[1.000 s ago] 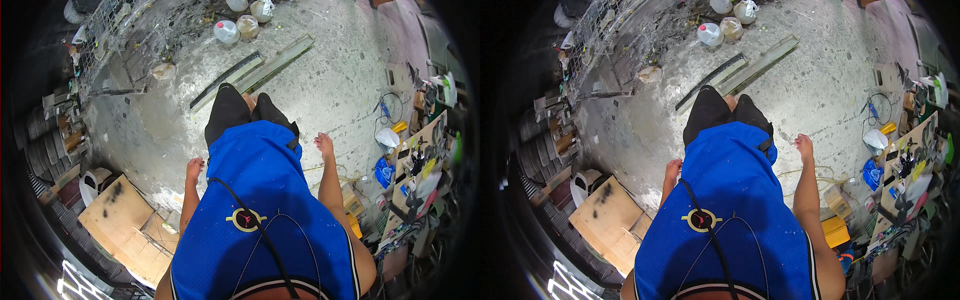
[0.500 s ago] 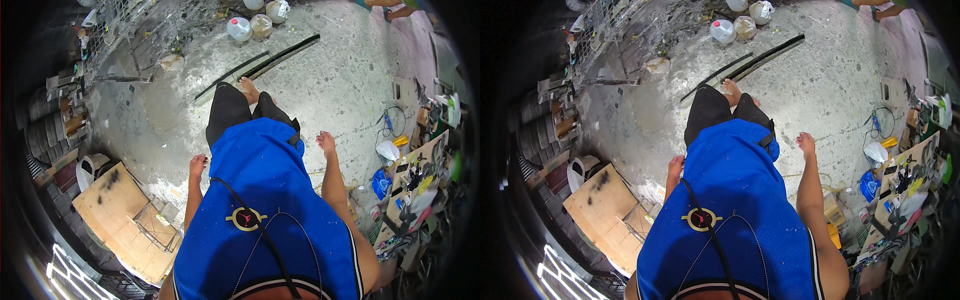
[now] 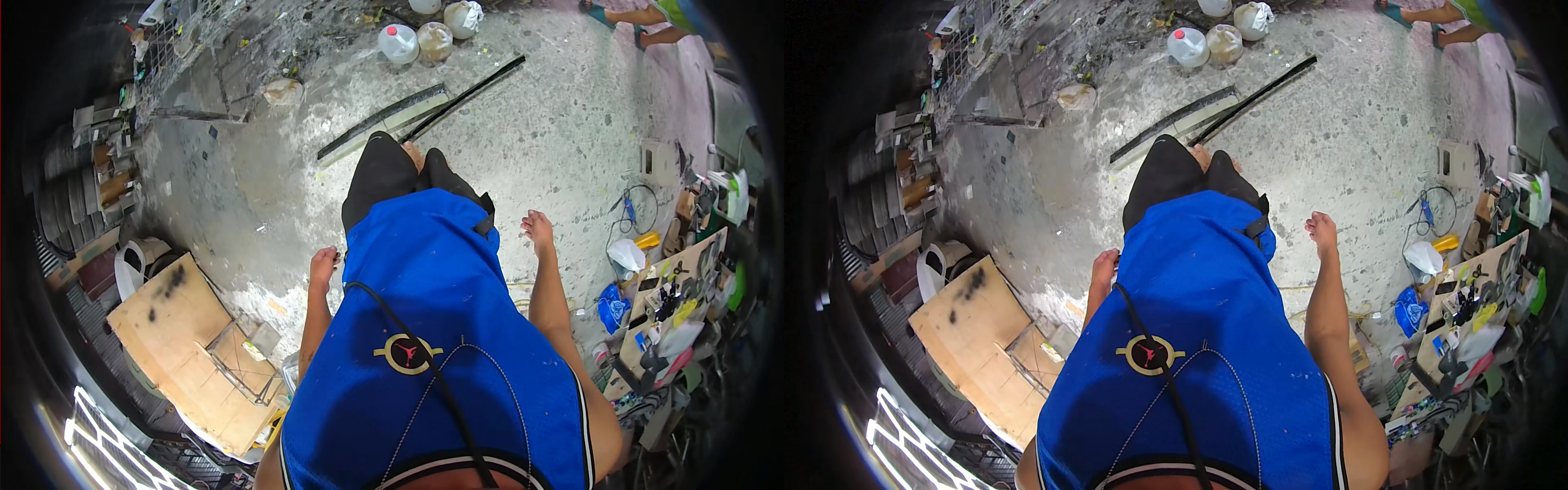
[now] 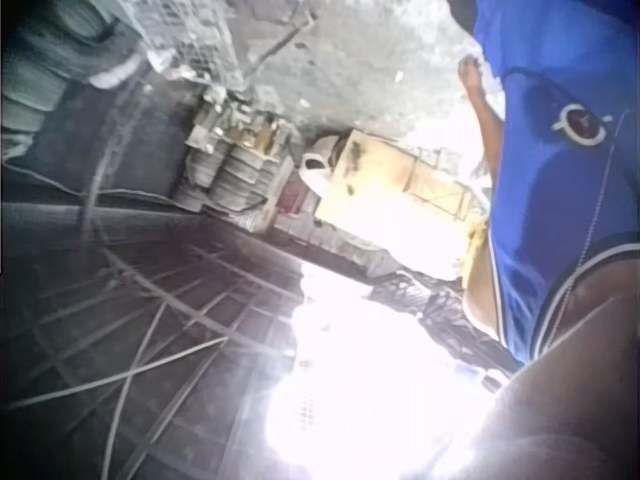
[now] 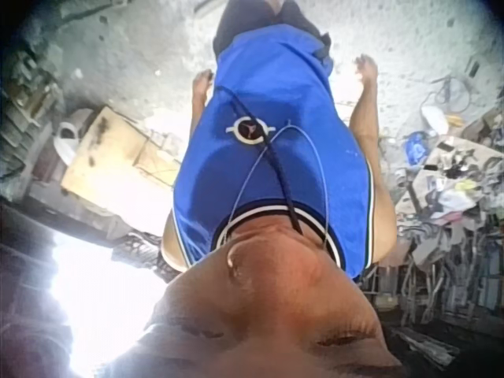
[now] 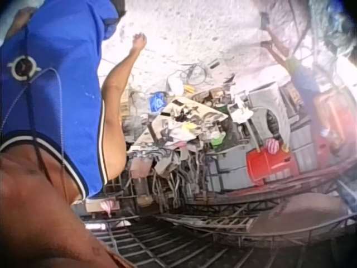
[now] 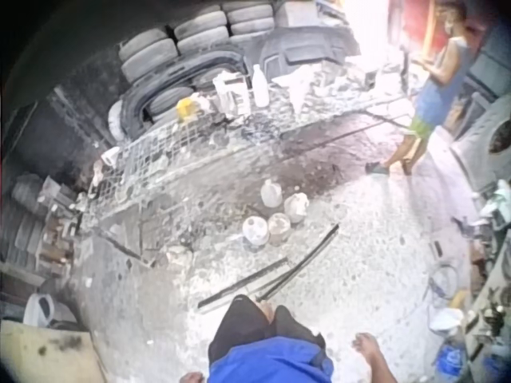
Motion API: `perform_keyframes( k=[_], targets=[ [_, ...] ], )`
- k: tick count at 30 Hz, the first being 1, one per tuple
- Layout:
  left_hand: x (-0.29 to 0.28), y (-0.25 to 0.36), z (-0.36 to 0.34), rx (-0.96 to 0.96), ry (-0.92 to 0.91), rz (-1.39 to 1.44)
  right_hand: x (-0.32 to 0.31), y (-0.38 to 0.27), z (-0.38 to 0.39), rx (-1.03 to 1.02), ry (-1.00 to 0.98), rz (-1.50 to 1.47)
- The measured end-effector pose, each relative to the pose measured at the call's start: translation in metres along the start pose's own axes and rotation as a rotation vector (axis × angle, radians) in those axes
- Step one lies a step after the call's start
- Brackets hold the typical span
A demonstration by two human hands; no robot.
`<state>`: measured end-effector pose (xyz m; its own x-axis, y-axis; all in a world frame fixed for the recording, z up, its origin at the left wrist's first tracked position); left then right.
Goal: The recorder uses a utility knife to trim or scrape material from a car part, possibly a light housing or trim piece.
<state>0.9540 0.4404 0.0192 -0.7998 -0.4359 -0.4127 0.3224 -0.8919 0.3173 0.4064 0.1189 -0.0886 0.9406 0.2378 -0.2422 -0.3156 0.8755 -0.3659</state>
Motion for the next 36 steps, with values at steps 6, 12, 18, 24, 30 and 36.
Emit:
perform_keyframes(
  k=[6, 12, 18, 24, 30, 36],
  targets=[
    [-0.003, 0.01, -0.001, -0.013, 0.007, -0.017, -0.003, 0.015, 0.005, 0.043, 0.007, -0.004],
    [-0.005, 0.015, -0.004, 0.012, 0.014, -0.009, -0.004, 0.025, 0.008, 0.048, 0.009, 0.003],
    [0.0, 0.009, -0.006, 0.008, -0.008, -0.043, 0.001, 0.025, 0.003, 0.056, 0.019, -0.038],
    [-0.017, 0.017, -0.009, 0.115, 0.16, 0.109, 0.015, 0.016, 0.0, 0.072, 0.011, -0.066],
    [-0.049, 0.03, -0.02, 0.097, 0.422, -0.181, 0.041, -0.034, -0.006, 0.024, -0.076, -0.033],
    [-0.068, 0.048, -0.046, -0.124, 0.512, -0.381, 0.067, -0.097, -0.021, -0.017, -0.082, -0.053]
  ],
)
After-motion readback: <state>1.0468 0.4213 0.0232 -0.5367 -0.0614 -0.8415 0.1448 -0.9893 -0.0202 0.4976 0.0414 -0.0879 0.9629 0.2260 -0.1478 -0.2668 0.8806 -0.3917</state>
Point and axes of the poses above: each hand's wrist, its own z-axis away from the middle knuckle, its own x-axis out of the palm, y = z × x, the point moved 9 cm from there along -z, towards the middle knuckle, and after that the axes turned 1 degree about -y, right-handed, at the moved point
